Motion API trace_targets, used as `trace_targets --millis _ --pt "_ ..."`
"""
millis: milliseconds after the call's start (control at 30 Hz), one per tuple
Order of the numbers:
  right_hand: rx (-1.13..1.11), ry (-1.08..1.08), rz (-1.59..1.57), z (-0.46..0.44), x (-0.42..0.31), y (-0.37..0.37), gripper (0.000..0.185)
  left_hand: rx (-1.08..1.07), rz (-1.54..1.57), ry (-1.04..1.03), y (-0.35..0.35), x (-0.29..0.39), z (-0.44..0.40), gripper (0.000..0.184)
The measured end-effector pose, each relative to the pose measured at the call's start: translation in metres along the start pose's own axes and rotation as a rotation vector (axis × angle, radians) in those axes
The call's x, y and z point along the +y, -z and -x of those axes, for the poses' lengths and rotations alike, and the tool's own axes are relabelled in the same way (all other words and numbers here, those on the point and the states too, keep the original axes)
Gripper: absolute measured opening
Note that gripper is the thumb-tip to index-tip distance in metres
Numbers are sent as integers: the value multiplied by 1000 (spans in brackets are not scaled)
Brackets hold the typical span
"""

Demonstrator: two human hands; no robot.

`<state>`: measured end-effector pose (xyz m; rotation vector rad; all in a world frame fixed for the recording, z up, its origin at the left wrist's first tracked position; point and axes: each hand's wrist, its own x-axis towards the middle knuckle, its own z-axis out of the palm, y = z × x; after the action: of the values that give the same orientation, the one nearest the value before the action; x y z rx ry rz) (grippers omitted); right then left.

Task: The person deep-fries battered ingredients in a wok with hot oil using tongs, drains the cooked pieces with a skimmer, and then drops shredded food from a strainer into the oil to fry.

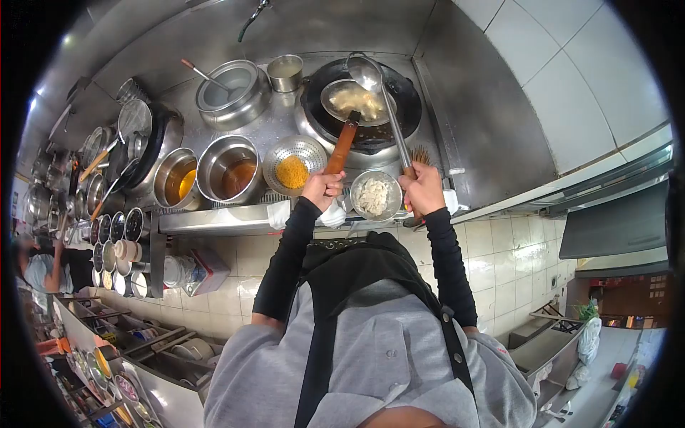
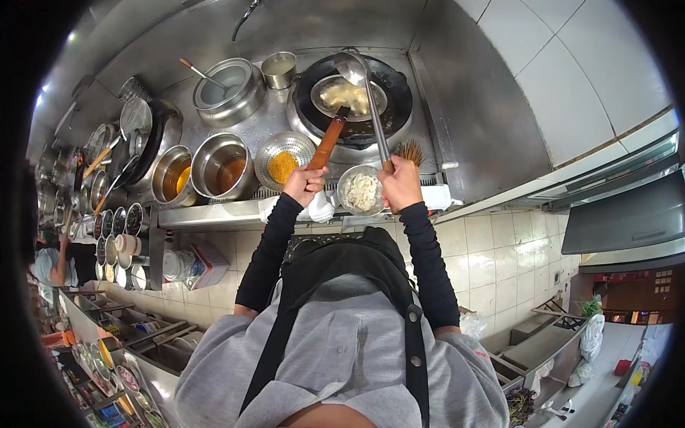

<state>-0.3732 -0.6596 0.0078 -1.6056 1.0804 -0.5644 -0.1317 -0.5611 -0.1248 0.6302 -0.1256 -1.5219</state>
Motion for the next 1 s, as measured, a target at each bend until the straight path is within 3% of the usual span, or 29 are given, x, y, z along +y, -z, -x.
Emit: trace_targets --millis 333,633,1000 --pt "37 54 12 -3 -9 9 9 -57 -48 -13 -6 -4 16 40" --pt "25 68 20 -10 -14 14 14 23 -113 -35 3 -8 2 34" --pt "48 32 43 9 -24 19 11 7 -63 -48 -42 2 44 29"
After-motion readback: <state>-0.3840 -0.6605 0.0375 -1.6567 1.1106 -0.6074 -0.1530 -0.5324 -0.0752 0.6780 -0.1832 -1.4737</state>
